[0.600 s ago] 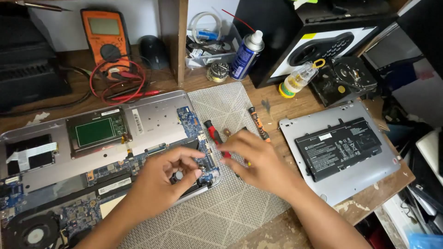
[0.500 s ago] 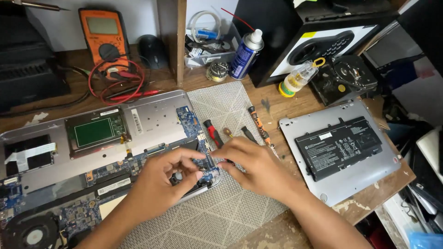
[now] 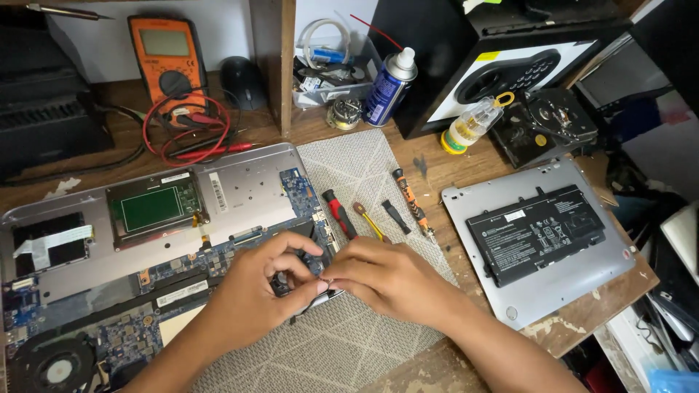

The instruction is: Disassembling a laptop by removing internal screws with a screwdriver and disconnecting various ribbon cables from the motherboard.

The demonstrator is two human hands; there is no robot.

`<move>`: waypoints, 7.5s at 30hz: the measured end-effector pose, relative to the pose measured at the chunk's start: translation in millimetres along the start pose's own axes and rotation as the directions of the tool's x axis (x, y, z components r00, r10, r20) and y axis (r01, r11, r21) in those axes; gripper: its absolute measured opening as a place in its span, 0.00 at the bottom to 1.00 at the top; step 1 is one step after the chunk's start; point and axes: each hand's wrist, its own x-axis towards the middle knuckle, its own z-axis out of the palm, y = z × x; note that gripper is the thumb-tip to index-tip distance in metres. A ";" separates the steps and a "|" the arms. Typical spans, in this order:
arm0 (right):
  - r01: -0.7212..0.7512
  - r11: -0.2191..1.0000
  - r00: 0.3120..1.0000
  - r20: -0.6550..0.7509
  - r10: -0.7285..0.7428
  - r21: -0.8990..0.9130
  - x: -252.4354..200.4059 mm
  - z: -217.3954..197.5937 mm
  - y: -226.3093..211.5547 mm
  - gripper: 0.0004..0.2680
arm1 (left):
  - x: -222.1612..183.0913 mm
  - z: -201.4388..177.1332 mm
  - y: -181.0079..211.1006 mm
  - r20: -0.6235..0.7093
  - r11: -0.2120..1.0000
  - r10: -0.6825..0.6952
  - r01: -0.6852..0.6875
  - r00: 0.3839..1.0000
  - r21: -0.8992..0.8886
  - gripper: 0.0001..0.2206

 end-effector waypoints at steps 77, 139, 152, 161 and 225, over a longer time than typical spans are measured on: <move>-0.031 0.997 0.999 0.024 0.030 0.073 -10.2 -0.9 6.1 0.05 | -15.0 10.9 -22.3 0.090 0.393 0.790 -0.613 0.607 0.685 0.06; -0.118 0.962 0.884 -0.416 0.214 0.246 -24.1 6.5 17.8 0.28 | -3.0 26.4 -20.0 0.225 0.436 0.631 -0.579 0.742 0.689 0.13; -0.030 0.991 0.919 -0.386 0.078 0.129 -25.3 7.3 25.3 0.26 | -2.2 26.3 -18.8 0.261 0.425 0.622 -0.598 0.738 0.679 0.13; -0.022 0.985 0.947 -0.313 0.076 0.170 -27.4 6.7 26.4 0.27 | -1.3 26.1 -22.8 0.273 0.420 0.607 -0.593 0.746 0.687 0.13; 0.031 0.999 0.980 -0.194 -0.038 -0.041 -38.3 -0.4 28.3 0.27 | -4.2 23.8 -12.7 0.279 0.342 0.696 -0.647 0.662 0.681 0.06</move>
